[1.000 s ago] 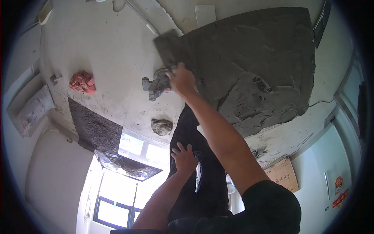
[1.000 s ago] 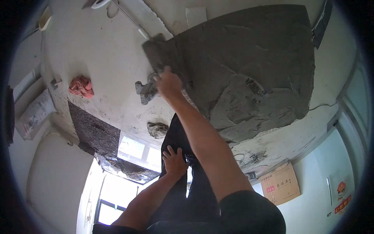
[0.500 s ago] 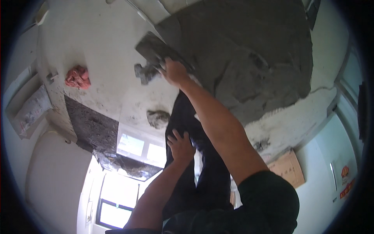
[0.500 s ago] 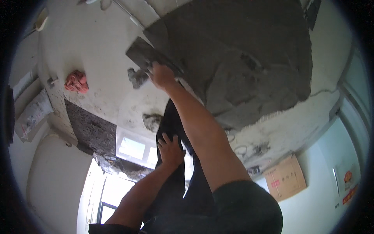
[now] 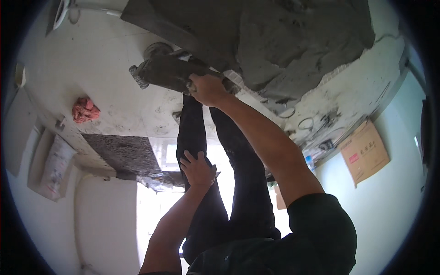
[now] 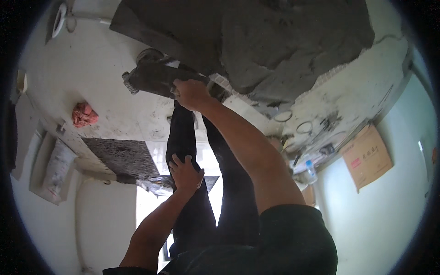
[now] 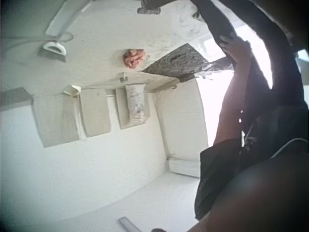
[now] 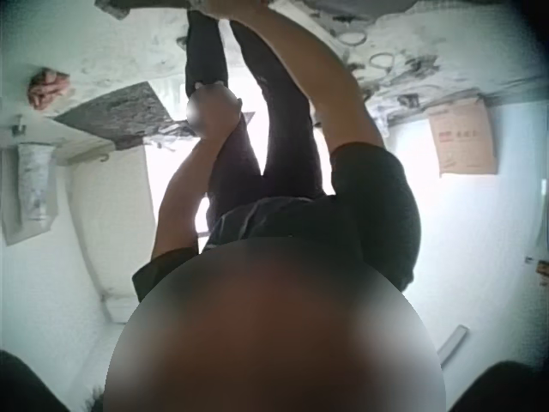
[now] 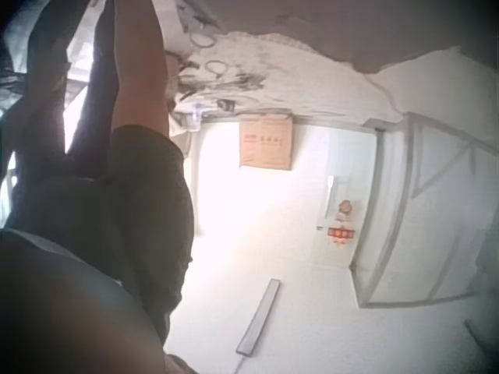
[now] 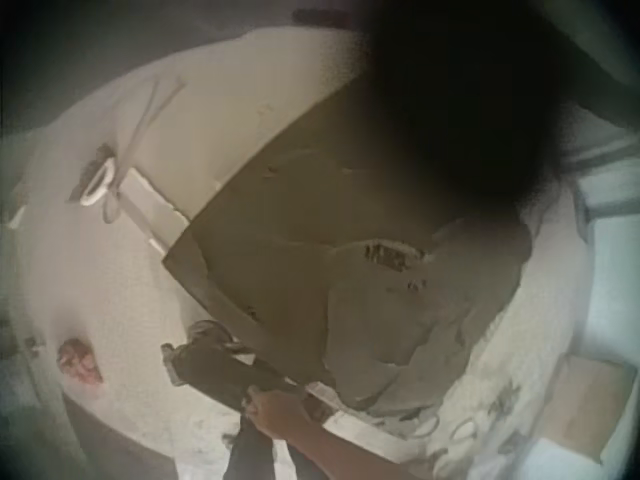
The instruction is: Apply and spread mortar evenly on the back of a tile using a trowel.
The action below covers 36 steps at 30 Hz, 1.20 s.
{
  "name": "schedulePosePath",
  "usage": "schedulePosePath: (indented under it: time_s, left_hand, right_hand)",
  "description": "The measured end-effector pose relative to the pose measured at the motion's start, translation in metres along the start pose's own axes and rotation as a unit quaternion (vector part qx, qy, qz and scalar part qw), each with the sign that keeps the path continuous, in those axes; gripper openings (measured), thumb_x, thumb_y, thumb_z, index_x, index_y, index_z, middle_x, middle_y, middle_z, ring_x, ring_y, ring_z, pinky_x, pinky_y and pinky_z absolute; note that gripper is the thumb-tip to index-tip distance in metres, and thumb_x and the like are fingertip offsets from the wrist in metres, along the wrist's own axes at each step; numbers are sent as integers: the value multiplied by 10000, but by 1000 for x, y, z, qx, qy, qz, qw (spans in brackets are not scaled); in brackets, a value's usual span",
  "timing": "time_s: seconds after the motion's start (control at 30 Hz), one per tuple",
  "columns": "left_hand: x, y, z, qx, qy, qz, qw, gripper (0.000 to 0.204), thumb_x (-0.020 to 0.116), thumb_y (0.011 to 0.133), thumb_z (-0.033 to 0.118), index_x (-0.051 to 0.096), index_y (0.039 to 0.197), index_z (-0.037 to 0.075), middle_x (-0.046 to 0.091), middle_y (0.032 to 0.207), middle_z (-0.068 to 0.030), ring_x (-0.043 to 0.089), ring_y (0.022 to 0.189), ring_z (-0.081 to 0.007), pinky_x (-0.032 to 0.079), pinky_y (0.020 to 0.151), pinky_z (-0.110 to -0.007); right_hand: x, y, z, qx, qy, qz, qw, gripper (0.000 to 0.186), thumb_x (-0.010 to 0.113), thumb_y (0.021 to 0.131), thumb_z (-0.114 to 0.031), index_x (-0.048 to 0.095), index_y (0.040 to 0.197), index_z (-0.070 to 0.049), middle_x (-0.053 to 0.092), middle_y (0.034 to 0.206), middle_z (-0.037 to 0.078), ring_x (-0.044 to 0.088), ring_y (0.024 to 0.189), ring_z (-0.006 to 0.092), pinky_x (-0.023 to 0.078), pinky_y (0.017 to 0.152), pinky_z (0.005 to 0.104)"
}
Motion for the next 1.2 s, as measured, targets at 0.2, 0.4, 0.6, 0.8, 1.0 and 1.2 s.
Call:
schedulePosePath:
  time_s: [0.2,0.4,0.6,0.8,1.0,1.2]
  left_hand:
    - [-14,17,-13,15,47,18,999,687,816,730,386,531,1298,125,328,1476,-321,383,1311,-555,361,1087,-579]
    - [-17,23,-23,42,110,29,993,667,809,739,374,537,1295,124,314,1487,-307,422,1290,-516,398,1069,-544]
    - [-46,20,-37,49,181,38,981,679,817,733,335,522,1310,132,331,1473,-298,458,1273,-503,459,1030,-532]
    - [-46,29,-31,53,221,21,974,683,839,717,357,511,1284,164,317,1480,-287,473,1270,-470,478,1015,-489]
    - [-55,25,-30,45,274,45,960,678,843,710,353,513,1271,165,327,1466,-289,481,1257,-465,482,1002,-498]
    - [-47,23,-13,67,310,43,948,690,848,698,346,513,1270,153,334,1450,-296,513,1223,-474,494,981,-506]
  right_hand:
    - [-43,-48,80,139,0,55,989,364,702,806,-231,636,1138,-95,696,850,212,684,875,419,544,766,528]
    - [7,-104,100,93,11,-76,993,244,628,868,-231,643,1089,-129,698,871,219,691,885,416,539,771,545]
    - [-8,-157,168,153,-9,-28,988,332,611,856,-194,621,1185,-154,697,890,220,690,879,414,542,769,543]
    - [60,-203,169,116,8,-83,990,321,590,859,-180,632,1177,-165,703,898,205,696,867,408,546,763,532]
    - [41,-236,214,214,42,88,972,313,623,846,-242,641,1152,-179,712,903,164,699,840,381,558,730,502]
    - [82,-253,215,183,101,-4,978,345,646,845,-265,629,1171,-155,708,895,186,691,888,393,545,785,505]
Point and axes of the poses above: each hand's wrist, its own y-axis towards the middle knuckle, its own x-axis out of the palm, z = x × y, the point moved 3 cm from there along y, towards the middle knuckle
